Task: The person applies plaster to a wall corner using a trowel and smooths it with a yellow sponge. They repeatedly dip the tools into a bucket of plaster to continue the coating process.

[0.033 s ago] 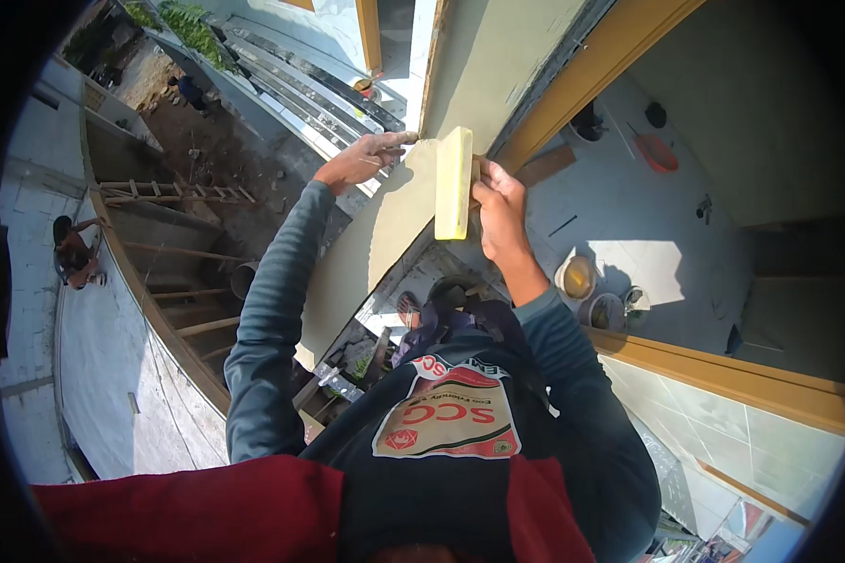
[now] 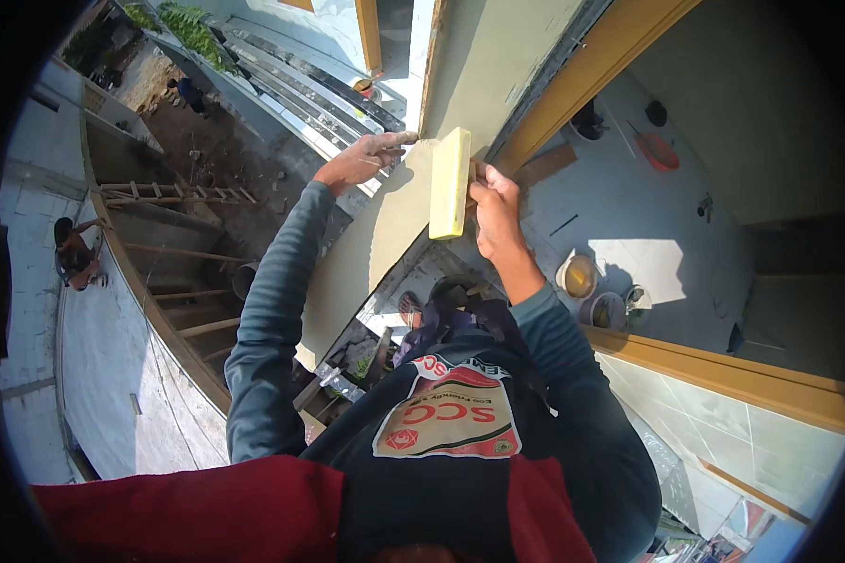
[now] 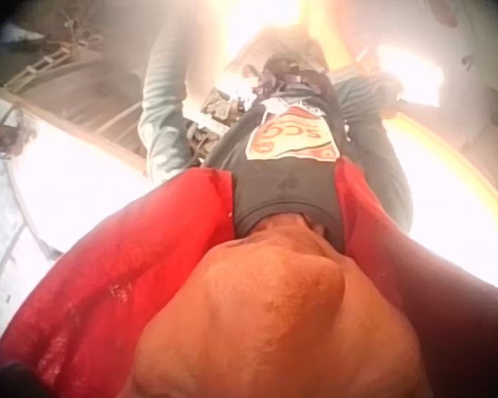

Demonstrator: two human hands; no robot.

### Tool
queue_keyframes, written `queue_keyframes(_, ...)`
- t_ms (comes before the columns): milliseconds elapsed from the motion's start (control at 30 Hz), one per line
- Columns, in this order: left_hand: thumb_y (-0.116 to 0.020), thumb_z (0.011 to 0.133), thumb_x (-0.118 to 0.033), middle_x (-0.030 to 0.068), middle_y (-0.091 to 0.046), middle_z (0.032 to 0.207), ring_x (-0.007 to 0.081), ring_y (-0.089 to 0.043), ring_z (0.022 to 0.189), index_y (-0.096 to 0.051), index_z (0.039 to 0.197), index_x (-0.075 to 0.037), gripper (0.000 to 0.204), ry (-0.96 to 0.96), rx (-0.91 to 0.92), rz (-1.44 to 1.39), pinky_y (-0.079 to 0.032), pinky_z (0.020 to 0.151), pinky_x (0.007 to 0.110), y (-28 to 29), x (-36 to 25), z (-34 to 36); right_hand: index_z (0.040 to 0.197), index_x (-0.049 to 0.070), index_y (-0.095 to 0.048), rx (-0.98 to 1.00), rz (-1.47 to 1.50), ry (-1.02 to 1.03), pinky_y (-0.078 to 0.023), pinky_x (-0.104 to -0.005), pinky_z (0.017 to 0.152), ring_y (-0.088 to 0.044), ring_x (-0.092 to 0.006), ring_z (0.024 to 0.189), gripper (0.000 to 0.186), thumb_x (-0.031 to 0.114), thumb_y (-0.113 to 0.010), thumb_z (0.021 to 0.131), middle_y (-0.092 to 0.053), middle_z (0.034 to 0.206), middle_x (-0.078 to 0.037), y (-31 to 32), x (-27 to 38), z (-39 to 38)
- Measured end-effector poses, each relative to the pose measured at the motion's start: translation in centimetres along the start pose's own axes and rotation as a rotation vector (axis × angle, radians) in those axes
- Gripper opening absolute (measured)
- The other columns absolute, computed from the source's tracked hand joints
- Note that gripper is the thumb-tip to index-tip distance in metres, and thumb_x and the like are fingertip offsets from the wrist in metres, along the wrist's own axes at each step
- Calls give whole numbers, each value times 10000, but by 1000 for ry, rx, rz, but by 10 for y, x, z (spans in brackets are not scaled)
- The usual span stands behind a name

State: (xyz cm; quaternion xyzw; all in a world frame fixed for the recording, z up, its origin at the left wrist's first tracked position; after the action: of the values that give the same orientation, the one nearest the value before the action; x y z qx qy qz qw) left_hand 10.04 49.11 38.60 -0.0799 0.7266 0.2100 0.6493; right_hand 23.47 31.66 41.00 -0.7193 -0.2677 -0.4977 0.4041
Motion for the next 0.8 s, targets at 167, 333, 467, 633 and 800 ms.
queue_keyframes(167, -357, 767, 154, 129, -531, 1440, 302, -515, 1330, -464, 1476, -52, 747, 13, -3, 11, -441, 1003, 333, 1, 0, -1, 1244, -89, -585, -52, -150, 19, -500, -280, 868, -642, -140, 987, 360, -60, -497, 896, -674, 1112, -95, -12, -6, 9)
queue_keyframes(333, -340, 727, 150, 138, -551, 1418, 308, -544, 1289, -473, 1471, -55, 783, -20, 3, -12, -454, 970, 322, 2, 1, -3, 1190, -14, -643, 104, -1248, 683, -502, -421, 888, -618, -359, 1007, 363, -9, -579, 833, -667, 1067, -175, -42, 55, -8)
queue_keyframes(467, -344, 704, 143, 149, -568, 1392, 308, -568, 1246, -491, 1464, -76, 804, -14, 20, -5, -463, 928, 313, 0, -6, -3, 1173, -7, -652, 170, -1434, 767, -502, -440, 862, -605, -342, 995, 367, -12, -594, 811, -663, 1020, -152, -39, 32, 9)
queue_keyframes(633, -346, 711, 137, 167, -593, 1326, 302, -574, 1233, -509, 1455, -93, 796, -61, -24, -16, -463, 865, 301, -1, 3, -2, 1163, 3, -659, 111, -1434, 873, -504, -441, 823, -608, -331, 946, 369, -9, -612, 797, -664, 998, -147, -48, 21, 16)
queue_keyframes(800, -341, 720, 137, 143, -604, 1170, 270, -579, 1208, -518, 1452, -93, 788, -18, -43, -15, -430, 785, 299, -4, -3, -5, 1147, 1, -666, 153, -1461, 813, -500, -440, 818, -606, -337, 933, 360, -12, -613, 791, -663, 979, -154, -51, 21, 25)
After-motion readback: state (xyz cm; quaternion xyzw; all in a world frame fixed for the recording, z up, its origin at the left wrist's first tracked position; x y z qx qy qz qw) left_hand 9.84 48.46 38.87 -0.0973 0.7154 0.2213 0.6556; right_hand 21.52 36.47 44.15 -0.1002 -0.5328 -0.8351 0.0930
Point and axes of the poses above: each hand's wrist, its own z-axis towards the middle knuckle, its own y-axis out of the back of the hand, x = y × z, the point moved 6 cm from there along z, towards the middle knuckle
